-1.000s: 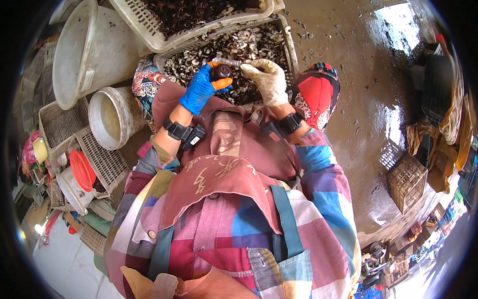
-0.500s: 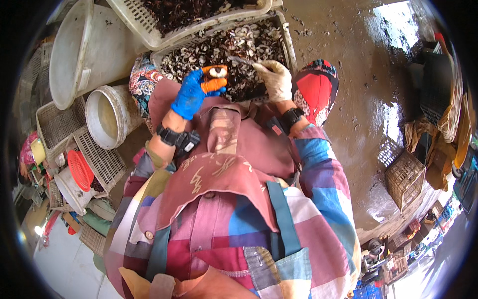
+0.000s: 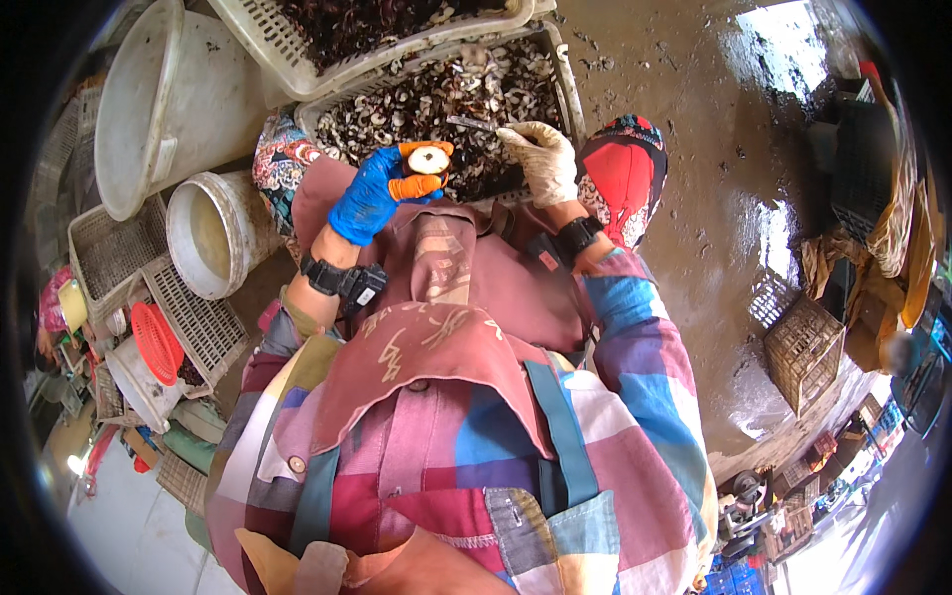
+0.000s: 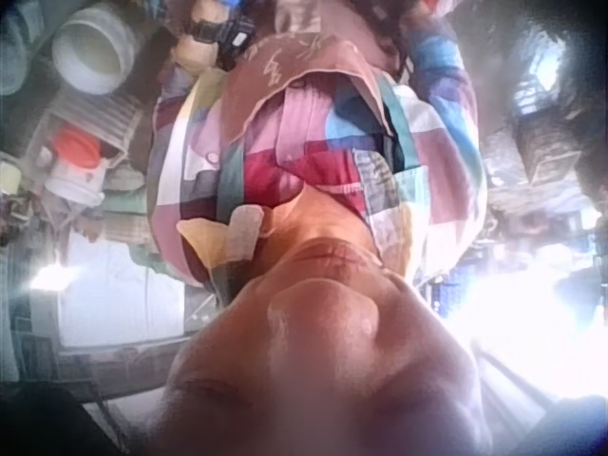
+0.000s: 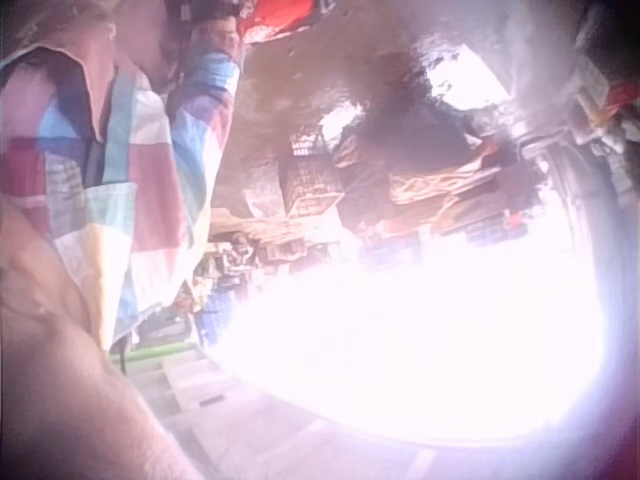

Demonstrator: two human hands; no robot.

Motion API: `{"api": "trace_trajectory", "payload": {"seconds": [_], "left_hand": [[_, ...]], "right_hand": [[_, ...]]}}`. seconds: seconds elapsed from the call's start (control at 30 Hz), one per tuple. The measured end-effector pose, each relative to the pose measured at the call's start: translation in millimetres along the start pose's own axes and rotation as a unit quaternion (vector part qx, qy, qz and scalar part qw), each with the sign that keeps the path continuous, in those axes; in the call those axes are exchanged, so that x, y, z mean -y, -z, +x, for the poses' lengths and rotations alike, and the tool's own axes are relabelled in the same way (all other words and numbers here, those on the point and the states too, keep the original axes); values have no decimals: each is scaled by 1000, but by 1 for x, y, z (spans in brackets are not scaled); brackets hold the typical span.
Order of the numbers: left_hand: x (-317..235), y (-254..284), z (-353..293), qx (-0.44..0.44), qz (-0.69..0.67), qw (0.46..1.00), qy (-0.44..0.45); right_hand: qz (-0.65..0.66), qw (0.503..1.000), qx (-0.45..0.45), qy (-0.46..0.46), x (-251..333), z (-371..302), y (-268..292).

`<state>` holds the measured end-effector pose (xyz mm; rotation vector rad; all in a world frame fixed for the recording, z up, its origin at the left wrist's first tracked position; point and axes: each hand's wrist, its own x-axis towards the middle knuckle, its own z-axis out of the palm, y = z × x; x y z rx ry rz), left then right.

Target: The person peels the dark outer layer from small round objects by hand, placing the cleaned items into a crate.

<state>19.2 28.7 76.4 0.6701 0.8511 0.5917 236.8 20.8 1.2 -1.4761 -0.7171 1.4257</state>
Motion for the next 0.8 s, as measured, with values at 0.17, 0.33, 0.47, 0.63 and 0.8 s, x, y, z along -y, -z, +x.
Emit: {"api": "trace_trajectory", "payload": {"seconds": [0.17,0.33,0.47,0.63,0.8], "left_hand": [[7,11,5,-58,77,993,-72],[7,13,5,-55,143,985,-82],[4,15,1,10,213,976,-51],[-5,7,-5,128,94,986,58],[3,15,0,184,-29,979,79]], "right_hand": [[3,997,57,46,29,-15,-5],[-203,938,106,261,49,-11,6],[-328,838,207,384,76,1,10],[-307,837,308,330,82,5,11],[-126,932,339,20,57,9,9]]}}
